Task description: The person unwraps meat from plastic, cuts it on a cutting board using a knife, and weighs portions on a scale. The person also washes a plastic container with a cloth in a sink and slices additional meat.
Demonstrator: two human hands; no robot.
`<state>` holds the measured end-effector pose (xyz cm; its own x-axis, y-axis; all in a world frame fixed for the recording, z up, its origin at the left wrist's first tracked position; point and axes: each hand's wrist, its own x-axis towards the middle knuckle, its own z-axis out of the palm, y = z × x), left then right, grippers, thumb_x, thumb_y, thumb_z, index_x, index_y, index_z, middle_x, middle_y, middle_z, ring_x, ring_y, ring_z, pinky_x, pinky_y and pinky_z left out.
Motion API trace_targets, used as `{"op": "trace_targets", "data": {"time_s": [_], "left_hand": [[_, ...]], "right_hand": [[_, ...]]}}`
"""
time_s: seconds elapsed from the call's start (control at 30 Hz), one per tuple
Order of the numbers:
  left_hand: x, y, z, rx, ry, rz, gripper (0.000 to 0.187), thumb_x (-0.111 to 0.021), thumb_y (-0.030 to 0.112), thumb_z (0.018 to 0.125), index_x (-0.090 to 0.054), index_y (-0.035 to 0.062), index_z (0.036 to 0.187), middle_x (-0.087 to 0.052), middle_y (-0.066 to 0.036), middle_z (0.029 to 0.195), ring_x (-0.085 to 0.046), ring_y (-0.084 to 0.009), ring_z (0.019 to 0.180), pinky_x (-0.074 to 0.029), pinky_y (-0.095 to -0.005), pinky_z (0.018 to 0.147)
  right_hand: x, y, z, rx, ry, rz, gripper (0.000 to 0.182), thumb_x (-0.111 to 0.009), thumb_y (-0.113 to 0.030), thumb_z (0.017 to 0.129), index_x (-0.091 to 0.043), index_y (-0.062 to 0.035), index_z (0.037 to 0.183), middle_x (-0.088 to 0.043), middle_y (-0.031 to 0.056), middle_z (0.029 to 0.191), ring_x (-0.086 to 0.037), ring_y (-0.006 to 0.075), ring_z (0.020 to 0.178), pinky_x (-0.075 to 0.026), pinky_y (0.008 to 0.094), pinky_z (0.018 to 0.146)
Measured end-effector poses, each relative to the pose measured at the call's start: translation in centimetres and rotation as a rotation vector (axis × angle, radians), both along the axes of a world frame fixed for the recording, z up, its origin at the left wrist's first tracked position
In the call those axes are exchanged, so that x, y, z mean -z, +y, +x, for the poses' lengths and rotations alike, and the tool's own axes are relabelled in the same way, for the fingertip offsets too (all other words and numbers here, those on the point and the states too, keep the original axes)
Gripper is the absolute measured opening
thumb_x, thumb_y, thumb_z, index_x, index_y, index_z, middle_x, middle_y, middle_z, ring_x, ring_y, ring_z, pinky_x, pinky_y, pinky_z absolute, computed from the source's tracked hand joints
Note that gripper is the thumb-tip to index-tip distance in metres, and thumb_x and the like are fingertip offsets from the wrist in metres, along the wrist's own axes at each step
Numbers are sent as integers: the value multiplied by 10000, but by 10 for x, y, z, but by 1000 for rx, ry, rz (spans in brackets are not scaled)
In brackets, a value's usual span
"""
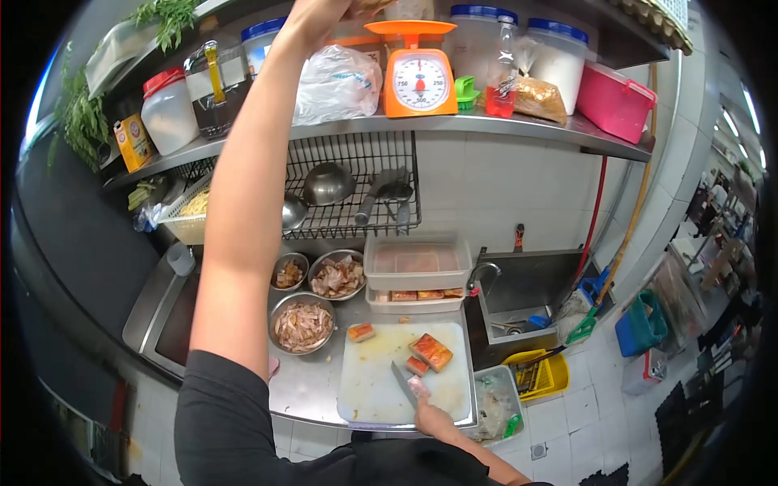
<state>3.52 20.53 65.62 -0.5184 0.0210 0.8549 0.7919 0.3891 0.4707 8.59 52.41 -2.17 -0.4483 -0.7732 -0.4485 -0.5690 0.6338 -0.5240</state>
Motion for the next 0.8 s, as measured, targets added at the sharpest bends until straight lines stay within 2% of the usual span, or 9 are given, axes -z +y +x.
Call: {"op": "trace_targets", "data": {"time_s": [0.03,0.07,0.13,0.17,0.3,0.37,0.57,0.67,0.8], "left_hand": [[-22,-23,-22,104,-97,-277,205,-678,191,982,-699,17,1088,-698,-18,823,-626,-125,725,-459,-276,631],[-24,-22,-31,108,-93,-281,205,-678,191,982,-699,17,1088,-698,-18,823,-626,-125,725,-459,-276,631],[-33,-15,-51,-305,-340,-252,191,-701,231,966,-759,49,945,-697,-5,788,-600,-91,699,-414,-253,594],[-33,-24,-64,-317,-354,-161,243,-721,289,947,-786,69,868,-729,-12,799,-590,-86,677,-415,-272,571],[-43,-64,-100,-716,-385,-527,340,-703,372,948,-824,59,1004,-787,-59,903,-663,-139,734,-521,-318,643],[-49,-91,-118,-707,-335,-673,412,-700,433,941,-820,60,1067,-785,-62,896,-664,-147,755,-535,-328,693],[-53,-76,-104,-712,-509,-697,393,-721,435,925,-815,62,1002,-728,-30,798,-645,-151,759,-527,-335,699],[-50,-76,-98,-682,-521,-725,463,-760,474,884,-785,55,1079,-724,-50,894,-660,-174,838,-538,-347,746],[-49,-70,-91,-845,-510,-626,682,-787,570,837,-699,59,1279,-711,-94,1111,-660,-213,964,-549,-402,815]], "right_hand": [[-3,-1,2,9,-6,10,608,-456,-163,968,-329,146,1475,-724,336,997,-717,490,947,-542,581,858],[-6,0,3,16,-13,19,591,-449,-161,968,-341,138,1467,-723,335,1024,-716,486,972,-538,579,874],[-22,1,7,28,-5,-10,579,-453,-159,966,-351,131,1457,-726,331,1015,-716,489,959,-540,583,866],[-26,1,7,35,-2,-24,568,-458,-157,963,-362,124,1446,-728,326,1007,-716,491,945,-541,587,858],[-2,2,9,73,-12,4,548,-468,-160,960,-378,115,1426,-729,322,977,-716,493,924,-545,587,843],[-9,0,7,50,15,-17,534,-477,-168,960,-389,109,1409,-730,316,946,-717,491,905,-550,586,825],[5,-1,11,54,55,-36,531,-482,-171,953,-411,107,1401,-732,314,949,-720,495,880,-550,600,805],[9,-1,13,61,77,-30,529,-486,-171,950,-422,100,1399,-732,312,945,-722,493,871,-552,597,797],[11,2,12,78,68,-37,519,-487,-162,948,-435,92,1398,-735,306,946,-725,488,882,-554,591,800]]}}
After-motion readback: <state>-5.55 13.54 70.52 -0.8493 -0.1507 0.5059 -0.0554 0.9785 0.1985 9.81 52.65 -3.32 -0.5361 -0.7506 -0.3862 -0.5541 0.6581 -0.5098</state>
